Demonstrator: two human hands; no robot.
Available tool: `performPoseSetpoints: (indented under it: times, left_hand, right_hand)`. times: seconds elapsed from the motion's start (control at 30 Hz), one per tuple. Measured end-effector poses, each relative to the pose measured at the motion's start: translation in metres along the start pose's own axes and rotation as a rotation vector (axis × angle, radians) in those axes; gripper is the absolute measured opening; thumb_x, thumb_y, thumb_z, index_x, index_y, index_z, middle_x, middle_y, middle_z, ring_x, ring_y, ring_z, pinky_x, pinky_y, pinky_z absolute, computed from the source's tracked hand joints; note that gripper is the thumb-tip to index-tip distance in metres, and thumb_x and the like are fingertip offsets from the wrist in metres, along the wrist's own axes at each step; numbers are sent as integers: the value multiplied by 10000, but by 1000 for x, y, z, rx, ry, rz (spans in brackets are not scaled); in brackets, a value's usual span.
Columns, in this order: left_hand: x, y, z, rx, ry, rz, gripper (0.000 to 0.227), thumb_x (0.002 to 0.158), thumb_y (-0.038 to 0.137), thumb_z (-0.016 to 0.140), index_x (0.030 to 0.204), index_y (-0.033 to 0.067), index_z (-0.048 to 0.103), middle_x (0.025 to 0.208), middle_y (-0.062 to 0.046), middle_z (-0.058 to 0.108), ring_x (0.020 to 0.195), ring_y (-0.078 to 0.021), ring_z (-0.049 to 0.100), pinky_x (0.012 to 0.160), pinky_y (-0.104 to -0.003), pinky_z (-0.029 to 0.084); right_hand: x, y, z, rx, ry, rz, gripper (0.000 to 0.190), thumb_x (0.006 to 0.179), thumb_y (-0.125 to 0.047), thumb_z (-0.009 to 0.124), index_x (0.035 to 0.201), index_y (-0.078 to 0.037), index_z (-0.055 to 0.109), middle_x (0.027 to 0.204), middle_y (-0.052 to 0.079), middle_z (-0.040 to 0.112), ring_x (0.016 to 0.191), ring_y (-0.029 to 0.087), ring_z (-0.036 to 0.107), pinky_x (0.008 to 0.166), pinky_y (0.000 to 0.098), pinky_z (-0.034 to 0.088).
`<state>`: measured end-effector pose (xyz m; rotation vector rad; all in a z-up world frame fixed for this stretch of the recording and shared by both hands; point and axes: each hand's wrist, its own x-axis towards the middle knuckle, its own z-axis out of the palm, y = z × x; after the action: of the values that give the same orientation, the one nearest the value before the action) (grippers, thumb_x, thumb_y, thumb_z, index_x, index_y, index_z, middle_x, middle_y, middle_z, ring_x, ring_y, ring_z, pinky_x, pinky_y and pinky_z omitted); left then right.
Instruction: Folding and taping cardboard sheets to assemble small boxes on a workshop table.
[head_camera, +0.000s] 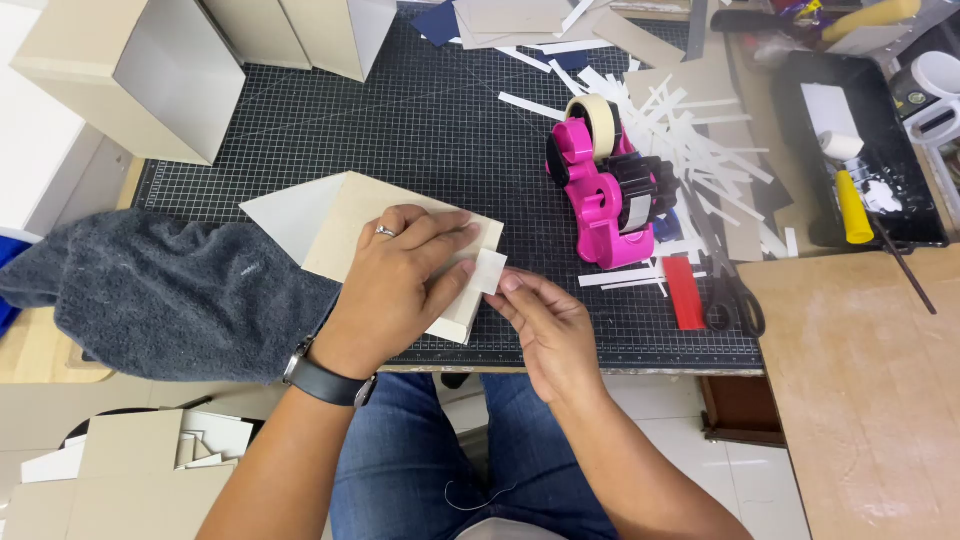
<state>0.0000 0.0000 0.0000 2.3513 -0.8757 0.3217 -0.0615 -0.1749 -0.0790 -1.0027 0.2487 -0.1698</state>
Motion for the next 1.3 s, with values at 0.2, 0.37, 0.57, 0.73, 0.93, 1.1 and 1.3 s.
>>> performPoseSetpoints:
  times: [0.2, 0.37, 0.57, 0.73, 0.93, 1.1, 1.3]
  left_hand:
    - [1, 1, -1, -22, -1, -8, 283, 942, 280, 691, 1173, 138, 772, 1234, -24, 717, 1161, -236, 506, 1036, -410, 344]
    - [1, 2, -3, -19, -7, -3, 303, 918, 279, 708, 1180, 137, 768, 1237, -24, 714, 1167, -241, 499, 1044, -414, 344]
    - [1, 1, 0, -12, -6, -18, 328, 899, 304, 727, 1185, 148, 764, 1222, -14, 711, 1164, -240, 500, 1051, -421, 348]
    - [7, 1, 12, 35, 29, -50, 279, 915, 299, 722, 1151, 157, 767, 1169, 1, 715, 1137, -230, 513, 1024, -422, 360]
    - [13, 1, 24, 101, 128, -94, 149, 930, 279, 742, 1032, 171, 763, 1064, 14, 690, 1089, -229, 542, 985, -437, 367]
    - [3, 5, -3, -4, -54, -70, 336, 872, 278, 773, 1182, 152, 745, 1234, -21, 687, 1202, -281, 514, 1027, -460, 367]
    - [1, 7, 3, 47, -21, -83, 248, 982, 276, 650, 1176, 166, 760, 1239, 8, 695, 1205, -248, 513, 1034, -440, 382]
  right_hand:
    - [1, 2, -4, -30, -17, -2, 188, 959, -49, 681, 1104, 46, 753, 1133, 183, 746, 1069, 277, 716, 1046, 524, 546]
    - [0, 0, -2, -32, -5, -1, 194, 956, -48, 685, 1100, 63, 751, 1127, 181, 746, 1068, 271, 717, 1046, 513, 550]
    - [3, 3, -5, -26, 7, 11, 198, 952, -49, 693, 1098, 71, 752, 1106, 175, 748, 1045, 254, 717, 1036, 500, 561]
    - [2, 0, -2, -22, 23, 31, 203, 947, -47, 698, 1100, 75, 752, 1084, 179, 754, 1027, 251, 721, 1022, 487, 574]
    - [3, -1, -1, 13, 49, 37, 179, 937, -46, 712, 1057, 78, 758, 960, 179, 755, 958, 251, 735, 980, 471, 597]
    - [10, 7, -7, -15, 31, 82, 183, 932, -102, 748, 1014, 61, 756, 862, 173, 735, 900, 251, 745, 928, 454, 617]
    - [18, 15, -4, -32, -3, 95, 118, 924, -117, 770, 904, -9, 729, 792, 88, 682, 829, 194, 711, 845, 388, 622]
